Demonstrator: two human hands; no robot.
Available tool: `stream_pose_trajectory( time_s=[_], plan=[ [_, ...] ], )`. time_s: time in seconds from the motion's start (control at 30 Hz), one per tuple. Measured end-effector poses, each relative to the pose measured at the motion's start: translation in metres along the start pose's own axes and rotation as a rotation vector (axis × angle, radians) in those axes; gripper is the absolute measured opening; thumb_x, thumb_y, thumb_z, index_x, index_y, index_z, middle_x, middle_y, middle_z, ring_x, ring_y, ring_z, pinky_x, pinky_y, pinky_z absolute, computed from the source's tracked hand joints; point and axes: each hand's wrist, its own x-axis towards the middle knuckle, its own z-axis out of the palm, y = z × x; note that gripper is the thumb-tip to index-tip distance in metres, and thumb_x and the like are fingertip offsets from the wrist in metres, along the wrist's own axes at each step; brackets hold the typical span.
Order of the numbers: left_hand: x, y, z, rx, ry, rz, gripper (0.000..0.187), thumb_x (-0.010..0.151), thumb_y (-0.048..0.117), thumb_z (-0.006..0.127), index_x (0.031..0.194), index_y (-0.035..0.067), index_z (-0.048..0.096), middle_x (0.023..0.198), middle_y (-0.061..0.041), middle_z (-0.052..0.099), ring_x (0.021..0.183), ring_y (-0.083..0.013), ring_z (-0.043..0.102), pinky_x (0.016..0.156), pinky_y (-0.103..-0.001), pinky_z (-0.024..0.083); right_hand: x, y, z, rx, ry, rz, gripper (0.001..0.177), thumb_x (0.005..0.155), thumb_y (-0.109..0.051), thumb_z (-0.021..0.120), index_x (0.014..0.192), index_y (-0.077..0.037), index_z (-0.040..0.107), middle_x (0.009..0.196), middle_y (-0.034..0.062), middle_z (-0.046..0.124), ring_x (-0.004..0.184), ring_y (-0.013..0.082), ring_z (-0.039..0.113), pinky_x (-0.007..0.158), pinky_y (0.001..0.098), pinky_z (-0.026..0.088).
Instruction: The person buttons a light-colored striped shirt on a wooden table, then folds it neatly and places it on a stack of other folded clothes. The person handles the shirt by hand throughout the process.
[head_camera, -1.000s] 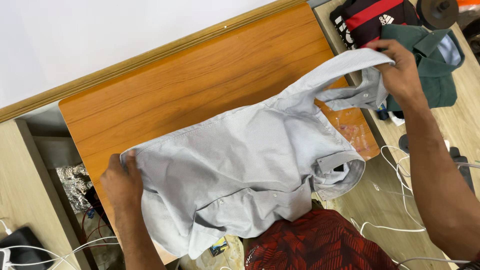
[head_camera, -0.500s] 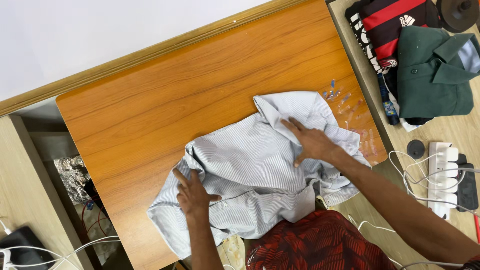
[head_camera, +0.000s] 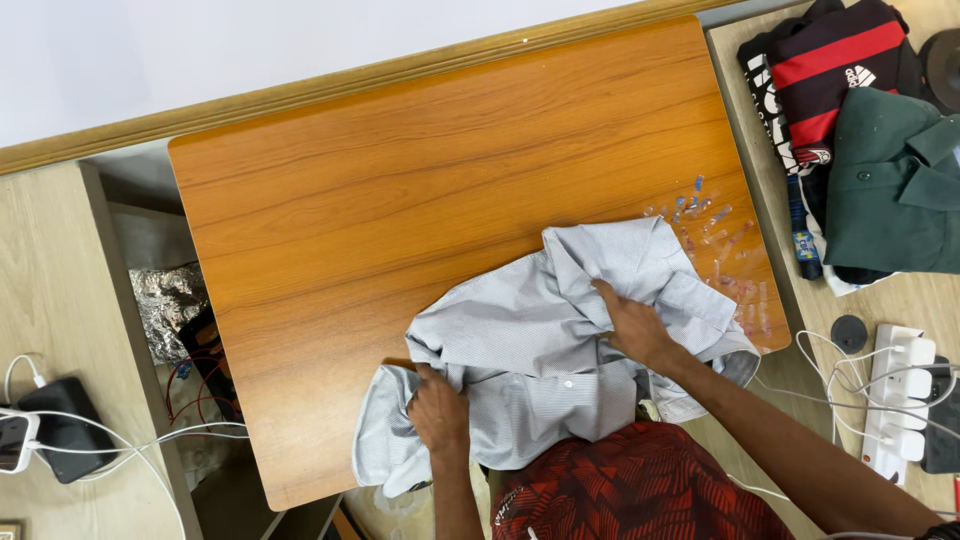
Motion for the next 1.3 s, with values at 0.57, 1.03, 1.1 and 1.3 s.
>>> stream_pose_trajectory(
  time_s=[0.57,1.03,1.1,1.3],
  plan=[
    [0.022,0.045,-0.113,-0.116,0.429,0.443,0.030,0.067,0.003,0.076,0.097,0.000,0.069,0.091,-0.017,0.072,0.097,-0.0358,0.064,0.087,-0.048,0.052,-0.006,0.017,-0.113,0.231,0.380,-0.231,0.040,0.074,-0.013,0.079,0.113,-0.008,0.070,0.100,0.0182,0.075,0.088,0.0361,0.073,0.077,0.0458,0.057],
    [0.030,0.102,-0.347,-0.240,1.359,0.900,0.046,0.101,0.007,0.069,0.144,0.003,0.054,0.149,-0.010,0.046,0.136,-0.0276,0.046,0.114,-0.038,0.046,-0.067,-0.019,-0.309,0.472,1.213,-0.419,0.050,0.088,0.008,0.077,0.129,0.001,0.048,0.117,0.0094,0.060,0.105,0.0116,0.058,0.087,0.0238,0.048],
    [0.034,0.066,-0.322,-0.147,1.220,0.882,0.038,0.100,0.006,0.072,0.136,0.006,0.061,0.148,-0.011,0.050,0.134,-0.0290,0.048,0.111,-0.041,0.043,-0.072,-0.002,-0.287,0.418,1.153,-0.252,0.043,0.087,0.003,0.078,0.123,-0.001,0.055,0.115,0.0087,0.065,0.098,0.0159,0.059,0.080,0.0275,0.047],
    [0.067,-0.052,-0.187,0.145,0.746,0.400,0.024,0.094,0.004,0.073,0.117,0.011,0.076,0.137,-0.012,0.065,0.127,-0.0300,0.060,0.106,-0.046,0.047,-0.094,0.108,-0.209,-0.007,1.040,-0.013,0.013,0.093,0.003,0.077,0.100,-0.008,0.074,0.102,0.0066,0.075,0.086,0.0273,0.058,0.085,0.0380,0.049]
  ],
)
